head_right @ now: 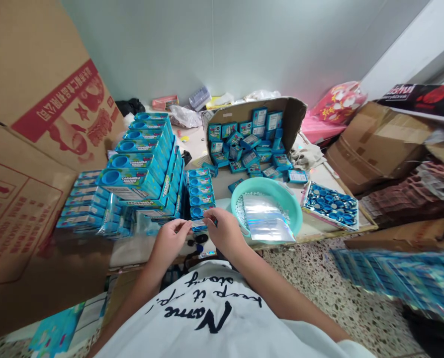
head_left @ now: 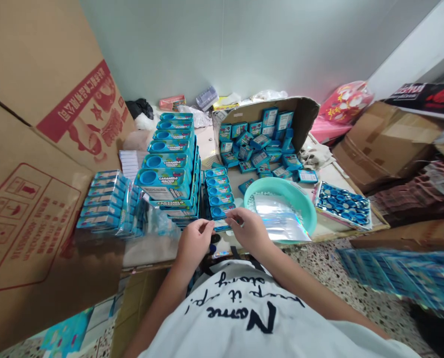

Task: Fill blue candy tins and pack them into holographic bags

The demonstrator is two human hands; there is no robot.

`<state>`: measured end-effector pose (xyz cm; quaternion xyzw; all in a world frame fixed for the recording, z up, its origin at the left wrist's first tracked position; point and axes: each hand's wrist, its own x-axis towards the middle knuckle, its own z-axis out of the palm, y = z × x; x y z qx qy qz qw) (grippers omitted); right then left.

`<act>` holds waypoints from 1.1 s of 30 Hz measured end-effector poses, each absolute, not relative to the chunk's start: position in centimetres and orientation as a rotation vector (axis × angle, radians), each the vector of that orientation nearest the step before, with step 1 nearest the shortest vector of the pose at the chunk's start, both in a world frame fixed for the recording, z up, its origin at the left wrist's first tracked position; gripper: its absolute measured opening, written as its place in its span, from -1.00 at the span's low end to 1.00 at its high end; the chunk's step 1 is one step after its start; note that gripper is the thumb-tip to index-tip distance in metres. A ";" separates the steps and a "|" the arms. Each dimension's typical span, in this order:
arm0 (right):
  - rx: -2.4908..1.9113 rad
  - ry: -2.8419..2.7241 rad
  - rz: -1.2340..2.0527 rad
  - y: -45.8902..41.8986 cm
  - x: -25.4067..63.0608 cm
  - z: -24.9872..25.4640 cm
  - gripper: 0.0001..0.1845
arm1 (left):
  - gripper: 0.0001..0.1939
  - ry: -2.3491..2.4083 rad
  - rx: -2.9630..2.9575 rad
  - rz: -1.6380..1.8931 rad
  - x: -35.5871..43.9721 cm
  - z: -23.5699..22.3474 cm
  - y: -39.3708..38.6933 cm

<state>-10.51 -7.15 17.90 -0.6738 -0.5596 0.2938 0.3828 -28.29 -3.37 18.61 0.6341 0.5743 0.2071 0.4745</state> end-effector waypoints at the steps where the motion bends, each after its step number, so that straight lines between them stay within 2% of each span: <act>1: -1.704 -1.470 0.723 -7.1 -10.6 17.9 -0.91 | -0.66 1.431 1.588 0.499 -28.2 18.7 -3.5; 17: -1.597 -1.590 0.538 -6.3 -11.0 17.1 -0.79 | -0.68 1.669 2.031 0.251 -27.2 19.1 -3.6; 23: -1.694 -1.666 0.466 -6.1 -10.2 17.1 -0.70 | -0.65 1.645 1.910 0.094 -28.0 16.0 -2.5; 25: -1.669 -1.581 0.561 -6.1 -9.8 16.9 -0.65 | -0.66 1.524 1.766 0.121 -28.6 13.6 -2.2; 29: -1.453 -1.256 0.876 -5.8 -9.1 15.9 -0.55 | -0.54 1.367 1.342 0.365 -29.4 8.9 -2.4; 33: -1.259 -0.720 1.085 -5.9 -5.7 14.4 -0.63 | -0.47 1.435 1.140 0.457 -29.3 6.6 -3.3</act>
